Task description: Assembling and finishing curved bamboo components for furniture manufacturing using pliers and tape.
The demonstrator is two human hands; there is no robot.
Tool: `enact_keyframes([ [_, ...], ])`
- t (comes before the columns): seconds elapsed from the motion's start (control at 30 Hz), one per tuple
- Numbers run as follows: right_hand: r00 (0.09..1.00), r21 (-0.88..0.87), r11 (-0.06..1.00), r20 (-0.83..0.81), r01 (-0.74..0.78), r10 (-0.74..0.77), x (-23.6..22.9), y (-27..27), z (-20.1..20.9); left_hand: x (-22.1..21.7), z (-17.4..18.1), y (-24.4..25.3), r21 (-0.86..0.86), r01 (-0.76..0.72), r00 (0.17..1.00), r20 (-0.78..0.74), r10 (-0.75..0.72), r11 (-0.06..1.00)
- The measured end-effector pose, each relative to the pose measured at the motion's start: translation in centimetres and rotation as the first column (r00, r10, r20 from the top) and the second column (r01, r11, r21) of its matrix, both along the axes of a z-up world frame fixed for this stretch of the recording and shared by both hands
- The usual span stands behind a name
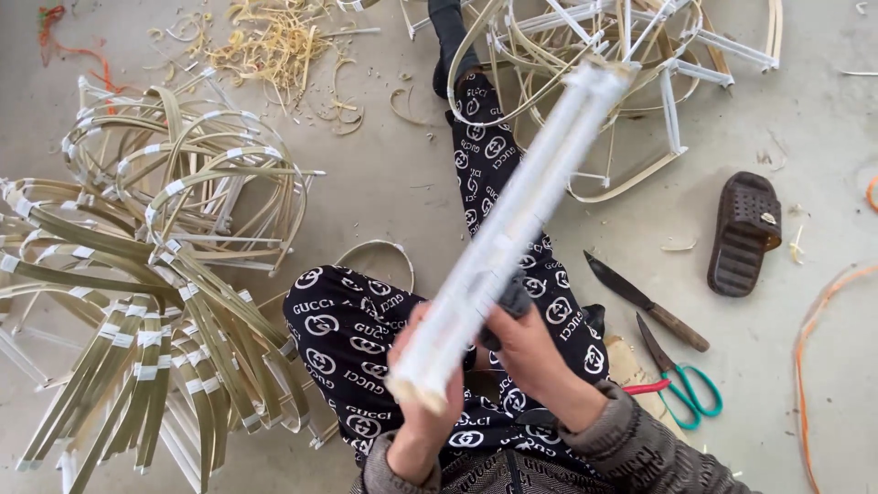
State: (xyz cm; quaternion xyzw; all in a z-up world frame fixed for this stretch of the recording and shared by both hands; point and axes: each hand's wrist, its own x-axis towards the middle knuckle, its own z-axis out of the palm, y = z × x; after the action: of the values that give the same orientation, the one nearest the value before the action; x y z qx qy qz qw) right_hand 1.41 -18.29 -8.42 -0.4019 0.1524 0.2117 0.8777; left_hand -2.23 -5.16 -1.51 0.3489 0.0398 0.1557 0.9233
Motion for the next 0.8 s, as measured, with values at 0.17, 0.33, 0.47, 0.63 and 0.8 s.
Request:
enact_keyframes([
  [0.17, 0.969, -0.313, 0.949, 0.226, -0.021, 0.096, 1.6, 0.9, -2.3, -1.7, -2.2, -0.4, 0.333, 0.133, 0.975, 0.124, -0.183, 0.934],
  [0.33, 0.965, -0.52, 0.852, 0.185, -0.063, 0.184, 2.0, 0.1, 0.8, -1.1, -2.8, 0.2, 0.347, 0.127, 0.977, 0.119, -0.178, 0.929],
  [0.47, 0.986, -0.31, 0.947, 0.114, -0.082, 0.122, 1.5, 1.3, 2.3, -1.3, -1.8, 1.0, 0.382, 0.134, 0.968, 0.148, -0.203, 0.915],
  [0.63, 0.956, -0.437, 0.893, 0.201, -0.106, 0.212, 2.4, -0.2, -1.1, -1.0, -2.1, 0.6, 0.337, 0.148, 0.977, 0.095, -0.19, 0.93],
  [0.8, 0.94, -0.48, 0.871, 0.241, -0.103, 0.243, 3.6, -1.7, 1.1, -1.3, -2.1, 1.1, 0.287, 0.061, 0.991, 0.096, -0.092, 0.956],
])
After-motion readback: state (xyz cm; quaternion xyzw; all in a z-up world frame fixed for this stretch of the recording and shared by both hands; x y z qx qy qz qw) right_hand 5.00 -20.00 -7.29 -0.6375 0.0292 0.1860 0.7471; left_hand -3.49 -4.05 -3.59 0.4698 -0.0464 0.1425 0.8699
